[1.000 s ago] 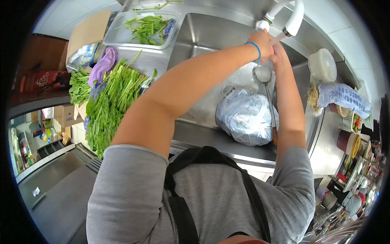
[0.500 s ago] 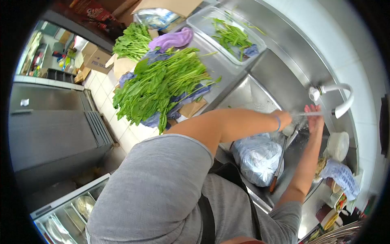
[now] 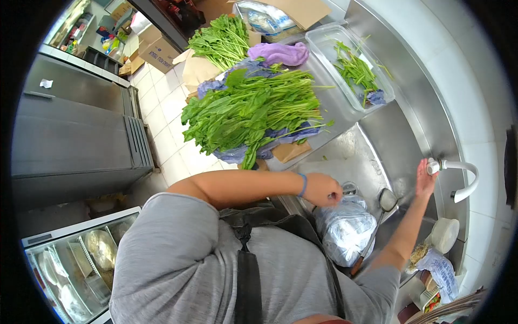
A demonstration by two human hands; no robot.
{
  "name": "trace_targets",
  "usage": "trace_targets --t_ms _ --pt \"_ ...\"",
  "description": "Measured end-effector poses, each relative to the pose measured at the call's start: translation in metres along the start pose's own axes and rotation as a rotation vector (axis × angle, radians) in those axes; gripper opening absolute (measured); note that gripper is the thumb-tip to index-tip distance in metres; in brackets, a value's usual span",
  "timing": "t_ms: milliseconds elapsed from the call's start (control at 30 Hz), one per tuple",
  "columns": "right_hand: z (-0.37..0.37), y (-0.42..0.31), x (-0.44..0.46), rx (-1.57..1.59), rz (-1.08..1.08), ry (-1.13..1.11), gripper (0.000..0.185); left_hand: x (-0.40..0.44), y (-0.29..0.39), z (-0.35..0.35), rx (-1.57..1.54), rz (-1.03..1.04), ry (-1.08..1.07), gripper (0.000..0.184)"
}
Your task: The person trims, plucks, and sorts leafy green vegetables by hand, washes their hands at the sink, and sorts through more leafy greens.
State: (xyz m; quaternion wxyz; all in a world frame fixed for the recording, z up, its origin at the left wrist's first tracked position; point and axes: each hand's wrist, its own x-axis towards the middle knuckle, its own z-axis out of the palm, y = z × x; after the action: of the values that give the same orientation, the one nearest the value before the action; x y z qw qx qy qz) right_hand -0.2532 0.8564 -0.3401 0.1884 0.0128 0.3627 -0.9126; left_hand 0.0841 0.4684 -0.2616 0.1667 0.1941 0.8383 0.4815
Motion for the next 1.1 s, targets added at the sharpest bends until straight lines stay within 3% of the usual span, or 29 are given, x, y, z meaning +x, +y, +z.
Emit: trace_targets --t_ms 33,100,167,300,367,400,467,500,533,567,600,633,733,800,867,933,1000,1100 --pt "0.013 -0.011 -0.015 -0.182 0.124 0.051 0.063 -0.014 0.006 -0.027 -0.18 0.021 -0.04 0.018" --pt "0.016 -0.03 -0.034 -0.736 0.191 0.396 0.053 -0.062 0.02 -0.077 -0.333 0.111 -0.03 0.012" --pt "0.028 -0.051 -0.07 -1.145 0.087 0.317 0.039 -0.123 0.05 -0.143 -0.337 -0.024 -0.14 0.007" --pt "0.103 -0.083 -0.175 -0.729 -0.292 0.185 0.022 -0.249 0.085 -0.232 -0.186 -0.069 0.196 0.01" --pt "0.106 -0.076 -0.22 -0.397 -0.492 -0.176 0.016 -0.315 0.079 -0.26 -0.334 0.071 0.429 0.013" --pt "0.098 -0.059 -0.234 -0.232 -0.468 -0.303 0.015 -0.348 0.052 -0.264 -0.442 0.214 0.587 0.02" --pt "0.035 -0.003 -0.25 0.111 -0.245 -0.185 0.014 -0.413 -0.022 -0.255 -0.813 0.346 0.822 0.018" --pt "0.007 0.029 -0.257 0.171 -0.164 -0.04 0.015 -0.461 -0.09 -0.238 -0.993 0.252 0.99 0.018" --pt "0.021 0.075 -0.262 -0.122 -0.191 0.237 0.014 -0.513 -0.174 -0.208 -1.035 -0.072 1.187 0.014" --pt "0.049 0.115 -0.264 -0.867 -0.132 0.5 0.013 -0.545 -0.229 -0.167 -0.686 -0.85 1.098 0.02" --pt "0.075 0.149 -0.27 -1.384 -0.037 0.563 0.013 -0.554 -0.235 -0.163 -0.694 -0.854 1.085 0.02" --pt "0.099 0.171 -0.273 -1.605 -0.024 0.54 0.012 -0.547 -0.242 -0.163 -0.348 -1.006 0.993 0.023" --pt "0.171 0.217 -0.288 -1.761 -0.167 0.552 0.012 -0.525 -0.262 -0.163 0.696 -1.31 0.545 0.033" --pt "0.211 0.255 -0.3 -1.779 -0.211 0.547 0.012 -0.5 -0.319 -0.221 0.699 -1.025 0.874 0.026" --pt "0.235 0.3 -0.313 -1.681 -0.168 0.616 0.017 -0.43 -0.32 -0.298 0.845 -0.716 1.076 0.022" --pt "0.276 0.331 -0.317 -1.606 -0.1 0.704 0.027 -0.361 -0.306 -0.358 0.824 -0.487 1.161 0.018" --pt "0.294 0.352 -0.313 -1.584 -0.311 0.688 0.026 -0.306 -0.31 -0.397 0.838 -0.339 1.147 0.018" --pt "0.29 0.356 -0.31 -1.571 -0.284 0.79 0.025 -0.241 -0.341 -0.423 0.854 -0.308 1.108 0.012"
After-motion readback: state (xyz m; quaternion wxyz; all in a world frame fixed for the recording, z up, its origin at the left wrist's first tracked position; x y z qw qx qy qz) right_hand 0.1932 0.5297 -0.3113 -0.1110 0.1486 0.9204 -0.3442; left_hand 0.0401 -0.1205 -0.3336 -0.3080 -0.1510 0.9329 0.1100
